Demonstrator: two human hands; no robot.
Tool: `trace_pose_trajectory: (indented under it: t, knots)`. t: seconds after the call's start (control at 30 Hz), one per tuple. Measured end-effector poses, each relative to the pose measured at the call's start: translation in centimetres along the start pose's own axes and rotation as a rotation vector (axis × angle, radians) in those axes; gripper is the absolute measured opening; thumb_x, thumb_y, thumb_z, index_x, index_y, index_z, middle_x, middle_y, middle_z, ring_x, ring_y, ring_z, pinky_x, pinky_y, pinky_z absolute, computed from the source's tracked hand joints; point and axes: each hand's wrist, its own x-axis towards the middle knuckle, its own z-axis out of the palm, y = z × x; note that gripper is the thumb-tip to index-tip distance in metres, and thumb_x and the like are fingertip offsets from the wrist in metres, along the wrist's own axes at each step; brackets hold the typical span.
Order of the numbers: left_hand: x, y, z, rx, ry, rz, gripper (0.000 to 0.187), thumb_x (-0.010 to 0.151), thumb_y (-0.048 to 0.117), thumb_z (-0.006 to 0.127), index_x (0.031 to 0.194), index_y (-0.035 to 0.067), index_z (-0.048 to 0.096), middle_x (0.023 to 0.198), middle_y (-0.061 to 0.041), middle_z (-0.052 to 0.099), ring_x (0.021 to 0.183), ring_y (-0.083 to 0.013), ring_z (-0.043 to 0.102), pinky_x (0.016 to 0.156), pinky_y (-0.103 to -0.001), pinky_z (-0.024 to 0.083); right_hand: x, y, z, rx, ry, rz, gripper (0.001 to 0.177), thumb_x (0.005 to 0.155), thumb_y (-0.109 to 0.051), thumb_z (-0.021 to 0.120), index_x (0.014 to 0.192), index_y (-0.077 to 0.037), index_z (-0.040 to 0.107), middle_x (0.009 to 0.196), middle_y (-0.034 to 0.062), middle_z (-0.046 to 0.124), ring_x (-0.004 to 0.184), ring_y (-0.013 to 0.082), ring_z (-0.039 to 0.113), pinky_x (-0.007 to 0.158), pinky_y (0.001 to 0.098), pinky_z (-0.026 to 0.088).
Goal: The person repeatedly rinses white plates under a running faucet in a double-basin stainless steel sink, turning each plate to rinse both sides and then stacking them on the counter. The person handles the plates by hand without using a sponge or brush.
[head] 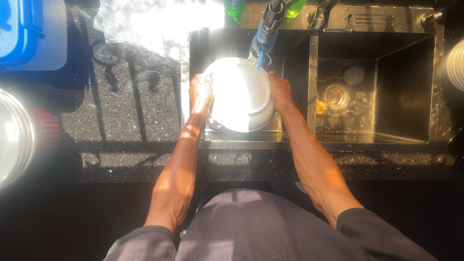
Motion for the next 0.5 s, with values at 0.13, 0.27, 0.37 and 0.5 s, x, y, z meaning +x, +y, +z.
trace_pose_trajectory:
  t: [0.13,0.27,0.37,0.5]
  knots:
    - [0.6,-1.3,2.1,0.158,-0.011,-0.01,0.039,0.098,0.048,0.05,0.097,0.011,0.061,0.081,-0.004,0.065,0.076,-0.0168,0.064,0.069,-0.036,0.053,-2.7,-1.4,-2.1,0.211,0.041,-0.128,0.032,0.095,-0.035,0.065,0.094,-0.004,0.068,0.09,0.006,0.069,0.079,0.0137,0.063,0.074,0.0324,0.054]
    - [0.5,-2.5,5.6,-0.064,-0.057,0.031,0.039,0.098,0.048,0.052,0.095,0.01,0.061,0.08,-0.004,0.064,0.074,-0.016,0.063,0.067,-0.036,0.053,-5.6,-2.2,-3.5,0.255,0.166,-0.442,0.029,0.099,-0.03,0.069,0.085,-0.006,0.062,0.079,-0.0005,0.055,0.072,0.0088,0.047,0.066,0.0284,0.042]
    - [0.7,-3.1,7.0,-0.23,-0.06,0.074,0.039,0.098,0.048,0.054,0.094,0.01,0.061,0.079,-0.003,0.063,0.073,-0.0155,0.062,0.066,-0.035,0.053,-6.5,-2.3,-3.7,0.312,0.246,-0.525,0.043,0.105,-0.03,0.064,0.071,-0.008,0.05,0.072,-0.0044,0.04,0.068,0.0089,0.034,0.06,0.0309,0.03]
    - [0.7,-3.9,7.7,-0.396,-0.047,0.103,0.039,0.098,0.047,0.056,0.092,0.009,0.062,0.078,-0.003,0.062,0.072,-0.0147,0.061,0.065,-0.035,0.053,-6.1,-1.7,-4.1,0.354,0.351,-0.554,0.043,0.103,-0.031,0.06,0.065,-0.012,0.052,0.068,-0.0058,0.039,0.066,0.0084,0.036,0.06,0.0314,0.031]
